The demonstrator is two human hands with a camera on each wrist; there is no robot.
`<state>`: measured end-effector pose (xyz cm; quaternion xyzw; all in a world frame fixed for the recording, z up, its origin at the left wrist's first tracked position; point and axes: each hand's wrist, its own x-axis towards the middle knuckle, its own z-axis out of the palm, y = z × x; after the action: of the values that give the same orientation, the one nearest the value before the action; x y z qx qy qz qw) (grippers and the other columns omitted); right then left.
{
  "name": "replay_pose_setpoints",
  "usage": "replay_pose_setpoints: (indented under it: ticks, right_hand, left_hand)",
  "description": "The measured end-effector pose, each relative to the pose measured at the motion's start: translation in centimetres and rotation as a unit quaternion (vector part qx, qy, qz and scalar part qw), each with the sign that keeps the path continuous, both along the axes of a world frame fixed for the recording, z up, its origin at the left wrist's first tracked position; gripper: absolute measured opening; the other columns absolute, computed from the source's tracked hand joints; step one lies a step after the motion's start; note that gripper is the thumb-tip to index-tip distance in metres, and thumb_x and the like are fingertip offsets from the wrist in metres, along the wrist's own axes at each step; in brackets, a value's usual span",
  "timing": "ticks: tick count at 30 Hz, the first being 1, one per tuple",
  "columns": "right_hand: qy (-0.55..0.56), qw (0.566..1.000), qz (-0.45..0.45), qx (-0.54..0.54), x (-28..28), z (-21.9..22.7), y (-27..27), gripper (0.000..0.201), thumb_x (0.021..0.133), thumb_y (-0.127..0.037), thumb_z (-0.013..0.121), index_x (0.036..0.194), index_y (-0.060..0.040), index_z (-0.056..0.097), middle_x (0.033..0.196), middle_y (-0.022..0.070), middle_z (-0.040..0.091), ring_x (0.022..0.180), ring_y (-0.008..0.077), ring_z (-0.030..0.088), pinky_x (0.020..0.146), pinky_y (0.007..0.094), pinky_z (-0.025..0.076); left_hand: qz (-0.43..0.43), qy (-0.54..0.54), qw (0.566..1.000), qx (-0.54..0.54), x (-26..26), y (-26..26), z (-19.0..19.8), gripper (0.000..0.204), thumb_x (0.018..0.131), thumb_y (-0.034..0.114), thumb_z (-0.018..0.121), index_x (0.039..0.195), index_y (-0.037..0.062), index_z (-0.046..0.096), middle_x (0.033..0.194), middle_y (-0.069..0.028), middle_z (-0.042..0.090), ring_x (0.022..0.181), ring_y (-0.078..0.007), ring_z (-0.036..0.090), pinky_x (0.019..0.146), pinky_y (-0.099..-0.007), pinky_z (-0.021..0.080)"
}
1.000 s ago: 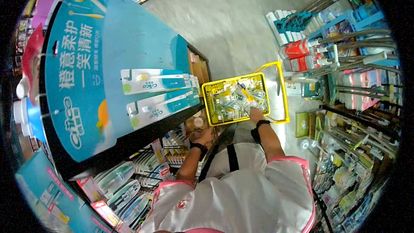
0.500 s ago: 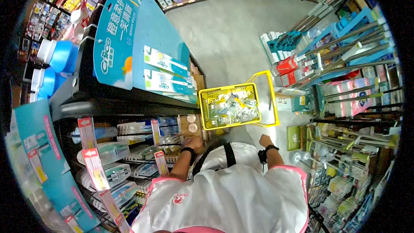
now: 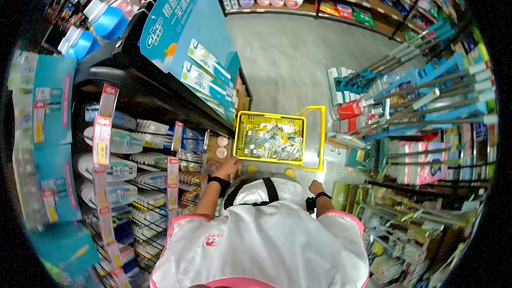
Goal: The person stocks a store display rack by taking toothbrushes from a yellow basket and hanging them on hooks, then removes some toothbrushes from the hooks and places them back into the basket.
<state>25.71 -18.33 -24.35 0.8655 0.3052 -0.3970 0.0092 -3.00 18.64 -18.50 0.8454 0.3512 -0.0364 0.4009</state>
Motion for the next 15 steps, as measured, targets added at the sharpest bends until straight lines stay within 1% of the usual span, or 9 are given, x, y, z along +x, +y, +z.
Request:
replay_pose_setpoints:
  ticks: [1, 2, 5, 7, 9, 11, 13, 14, 15]
  right_hand:
    - [-0.023, 0.998, 0.045, 0.023, 0.7, 0.7, 0.4, 0.026, 0.074, -0.016, 0.053, 0.088, 0.0046, 0.063, 0.082, 0.0242, 0.063, 0.084, 0.0341, 0.063, 0.077, 0.0408, 0.049]
    - [0.006, 1.000, 0.011, -0.012, 1.7, 1.5, 0.5, 0.029, 0.076, -0.015, 0.052, 0.098, 0.0023, 0.060, 0.104, 0.0251, 0.058, 0.093, 0.0362, 0.059, 0.083, 0.0429, 0.048]
    - [0.002, 0.995, 0.067, -0.078, 3.1, 7.2, 3.1, 0.031, 0.079, -0.009, 0.050, 0.109, -0.0013, 0.057, 0.140, 0.0153, 0.033, 0.113, 0.0383, 0.047, 0.091, 0.0447, 0.044]
    - [-0.017, 0.987, 0.157, -0.042, 4.5, 5.7, 2.9, 0.031, 0.080, -0.010, 0.047, 0.108, -0.0038, 0.059, 0.144, 0.0117, 0.025, 0.112, 0.0390, 0.047, 0.089, 0.0440, 0.046]
    - [-0.016, 0.972, 0.232, -0.033, 5.2, 6.2, 3.7, 0.033, 0.080, -0.010, 0.047, 0.110, -0.0043, 0.059, 0.145, 0.0089, 0.026, 0.113, 0.0372, 0.046, 0.091, 0.0429, 0.045]
    - [-0.003, 0.966, 0.257, -0.035, 5.9, 5.4, 4.0, 0.034, 0.081, -0.010, 0.047, 0.113, -0.0057, 0.058, 0.143, 0.0095, 0.029, 0.112, 0.0374, 0.048, 0.091, 0.0432, 0.046]
    - [0.014, 0.965, 0.260, -0.044, 6.6, 3.4, 4.0, 0.035, 0.081, -0.009, 0.046, 0.114, -0.0059, 0.057, 0.142, 0.0098, 0.031, 0.111, 0.0377, 0.049, 0.091, 0.0433, 0.046]
    - [0.016, 0.960, 0.273, -0.054, 7.0, 2.1, 3.8, 0.037, 0.080, -0.009, 0.046, 0.116, -0.0056, 0.056, 0.140, 0.0100, 0.033, 0.109, 0.0372, 0.052, 0.091, 0.0441, 0.046]
    - [0.025, 0.964, 0.258, -0.059, 7.3, 1.6, 3.6, 0.038, 0.080, -0.009, 0.047, 0.116, -0.0058, 0.055, 0.140, 0.0102, 0.034, 0.108, 0.0369, 0.052, 0.091, 0.0440, 0.046]
  left_hand:
    - [0.019, 0.013, 1.000, -0.017, -0.3, -1.0, 0.5, 0.029, 0.079, 0.023, 0.054, 0.094, -0.0011, 0.059, 0.089, -0.0243, 0.062, 0.085, -0.0395, 0.059, 0.073, -0.0447, 0.047]
    - [0.038, 0.028, 0.998, -0.035, -0.9, -2.1, 1.1, 0.030, 0.078, 0.023, 0.053, 0.097, -0.0005, 0.059, 0.089, -0.0260, 0.061, 0.087, -0.0409, 0.058, 0.076, -0.0451, 0.046]
    - [0.052, 0.129, 0.990, -0.031, -3.1, -6.1, 3.6, 0.037, 0.079, 0.023, 0.048, 0.102, -0.0024, 0.060, 0.097, -0.0281, 0.059, 0.094, -0.0413, 0.057, 0.080, -0.0460, 0.046]
    - [0.044, 0.195, 0.979, -0.044, -6.7, -8.8, 0.0, 0.036, 0.078, 0.022, 0.048, 0.099, -0.0032, 0.061, 0.098, -0.0265, 0.060, 0.093, -0.0406, 0.058, 0.080, -0.0459, 0.046]
    - [0.079, 0.269, 0.958, -0.060, -8.7, -12.4, 1.6, 0.033, 0.077, 0.022, 0.049, 0.096, -0.0018, 0.063, 0.098, -0.0253, 0.061, 0.093, -0.0397, 0.059, 0.080, -0.0457, 0.047]
    - [0.159, 0.271, 0.948, -0.053, -15.0, -16.9, -7.6, 0.032, 0.076, 0.023, 0.049, 0.089, -0.0017, 0.065, 0.098, -0.0250, 0.061, 0.092, -0.0383, 0.060, 0.081, -0.0446, 0.047]
    - [-0.006, 0.212, 0.974, -0.075, -19.7, -20.7, -7.8, 0.029, 0.076, 0.020, 0.048, 0.088, -0.0001, 0.066, 0.098, -0.0214, 0.063, 0.091, -0.0360, 0.060, 0.081, -0.0428, 0.049]
    - [0.083, 0.228, 0.964, -0.111, -18.5, -23.0, -3.8, 0.027, 0.077, 0.018, 0.048, 0.089, 0.0015, 0.066, 0.099, -0.0193, 0.063, 0.093, -0.0346, 0.060, 0.081, -0.0416, 0.049]
    - [-0.101, 0.270, 0.957, -0.026, -19.1, -24.4, -3.6, 0.026, 0.079, 0.015, 0.047, 0.091, 0.0034, 0.066, 0.099, -0.0173, 0.063, 0.095, -0.0332, 0.060, 0.083, -0.0398, 0.049]
